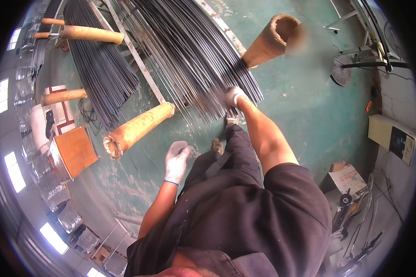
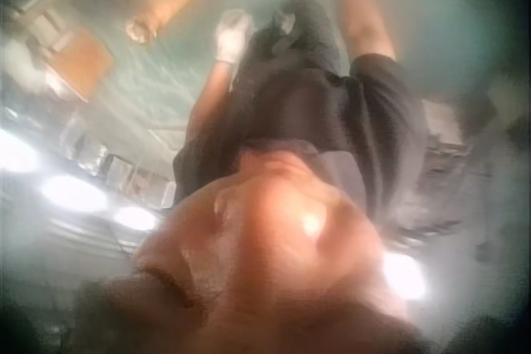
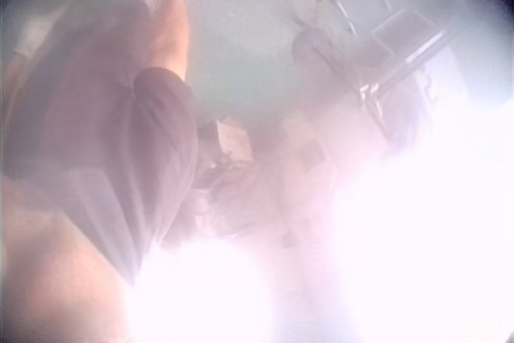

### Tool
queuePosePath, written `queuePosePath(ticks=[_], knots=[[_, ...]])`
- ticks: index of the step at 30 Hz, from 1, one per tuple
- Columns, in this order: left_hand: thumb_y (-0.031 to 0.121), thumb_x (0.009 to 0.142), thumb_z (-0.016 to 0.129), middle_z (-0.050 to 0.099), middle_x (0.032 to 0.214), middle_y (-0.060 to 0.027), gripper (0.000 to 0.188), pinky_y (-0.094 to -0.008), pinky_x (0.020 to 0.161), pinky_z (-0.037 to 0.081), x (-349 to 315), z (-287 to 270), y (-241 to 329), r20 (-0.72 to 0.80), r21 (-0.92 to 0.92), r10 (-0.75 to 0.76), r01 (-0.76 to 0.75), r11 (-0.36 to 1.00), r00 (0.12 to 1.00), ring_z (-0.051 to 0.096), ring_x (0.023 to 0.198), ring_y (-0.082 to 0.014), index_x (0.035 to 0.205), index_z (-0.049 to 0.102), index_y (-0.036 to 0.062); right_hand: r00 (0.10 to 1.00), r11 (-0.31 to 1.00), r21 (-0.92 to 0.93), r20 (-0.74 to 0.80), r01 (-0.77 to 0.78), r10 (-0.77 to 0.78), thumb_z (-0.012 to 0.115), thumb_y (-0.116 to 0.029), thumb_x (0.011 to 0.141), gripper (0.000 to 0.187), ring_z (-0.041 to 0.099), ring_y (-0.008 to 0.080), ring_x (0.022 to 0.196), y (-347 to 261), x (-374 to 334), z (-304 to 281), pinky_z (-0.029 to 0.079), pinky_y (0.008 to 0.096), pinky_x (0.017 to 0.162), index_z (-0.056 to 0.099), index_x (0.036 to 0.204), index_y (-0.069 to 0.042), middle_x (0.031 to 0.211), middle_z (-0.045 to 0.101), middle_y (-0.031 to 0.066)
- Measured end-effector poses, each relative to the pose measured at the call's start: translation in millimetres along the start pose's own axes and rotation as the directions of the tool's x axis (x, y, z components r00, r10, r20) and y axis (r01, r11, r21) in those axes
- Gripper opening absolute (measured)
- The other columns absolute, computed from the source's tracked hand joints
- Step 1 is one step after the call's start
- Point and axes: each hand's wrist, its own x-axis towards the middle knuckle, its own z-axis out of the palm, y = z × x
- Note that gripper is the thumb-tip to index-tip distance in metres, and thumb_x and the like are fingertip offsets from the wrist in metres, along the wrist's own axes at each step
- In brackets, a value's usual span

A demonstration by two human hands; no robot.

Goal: The person feeds long metal rods into a bending machine, bends them, and removes the finished pieces. They then measure a rod on a wooden table and adjust the machine's bending arm using a wrench.

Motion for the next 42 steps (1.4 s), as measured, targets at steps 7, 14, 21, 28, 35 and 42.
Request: queuePosePath(ticks=[7,14,21,28,35,42], knots=[[0.01,0.104,0.066,0.076,0.112,-0.0156,0.03,-0.0366,0.086,0.061,20.1,-11.4,-44.7,0.232,0.206,0.248,-0.297,0.933,0.941,0.073,0.095,-0.0224,0.131,0.063,-0.0034,0.999,1.0,0.017,-0.036,-0.012,0.012,0.064,-0.038,0.105,0.047,0.078,0.0372,0.084,24.9,-96.6,-2.5,0.06,0.0506,0.081,0.07,0.125,0.004,0.093,0.077,0.0253],[0.025,0.107,0.068,0.075,0.111,-0.0152,0.035,-0.0409,0.084,0.061,52.3,22.7,-20.9,0.418,-0.079,-0.093,0.137,0.987,0.904,0.074,0.091,-0.0265,0.13,0.063,-0.001,0.942,0.981,0.003,-0.277,-0.196,0.19,0.071,-0.052,0.102,0.057,0.071,0.0524,0.105,166.4,-371.7,83.8,0.056,0.053,0.088,0.074,0.108,0.005,0.102,0.073,0.035],[0.043,0.109,0.067,0.072,0.102,-0.0127,0.038,-0.0513,0.087,0.058,59.7,70.4,-14.0,0.586,-0.418,-0.171,0.477,0.773,0.792,0.071,0.092,-0.0311,0.116,0.064,0.0061,0.715,0.799,0.001,-0.444,-0.602,0.539,0.088,-0.045,0.087,0.045,0.075,0.0452,0.095,285.5,-704.5,228.8,0.058,0.0521,0.084,0.075,0.098,-0.003,0.093,0.077,0.0249],[0.001,0.101,0.066,0.061,0.079,-0.0043,0.022,-0.035,0.075,0.052,3.2,101.8,-32.0,0.654,-0.427,-0.088,0.462,0.777,0.752,0.065,0.079,-0.0211,0.08,0.068,-0.001,0.276,0.802,0.062,-0.921,-0.594,0.275,0.079,-0.013,0.07,0.018,0.069,0.0376,0.082,315.1,-721.0,344.8,0.056,0.0498,0.076,0.064,0.079,-0.01,0.078,0.068,0.0123],[-0.008,0.101,0.066,0.072,0.091,-0.0041,0.011,-0.0275,0.084,0.058,-166.2,88.4,-16.0,0.755,-0.194,0.37,-0.354,0.915,0.541,0.067,0.088,-0.0107,0.097,0.076,-0.0038,0.342,0.751,0.229,-0.783,-0.619,0.52,0.068,-0.012,0.078,0.011,0.072,0.0385,0.098,455.7,-782.8,430.7,0.056,0.0489,0.094,0.071,0.088,-0.011,0.091,0.075,0.0154],[0.008,0.108,0.067,0.061,0.099,-0.0081,0.018,-0.0384,0.09,0.054,-351.6,150.4,100.5,0.928,-0.361,0.355,0.516,0.777,0.114,0.059,0.092,-0.0207,0.122,0.064,-0.0009,-0.186,0.681,0.489,-0.863,-0.545,0.471,0.081,-0.011,0.078,0.013,0.066,0.0402,0.104,592.6,-894.5,492.8,0.053,0.0502,0.094,0.072,0.088,-0.011,0.096,0.071,0.0162]])
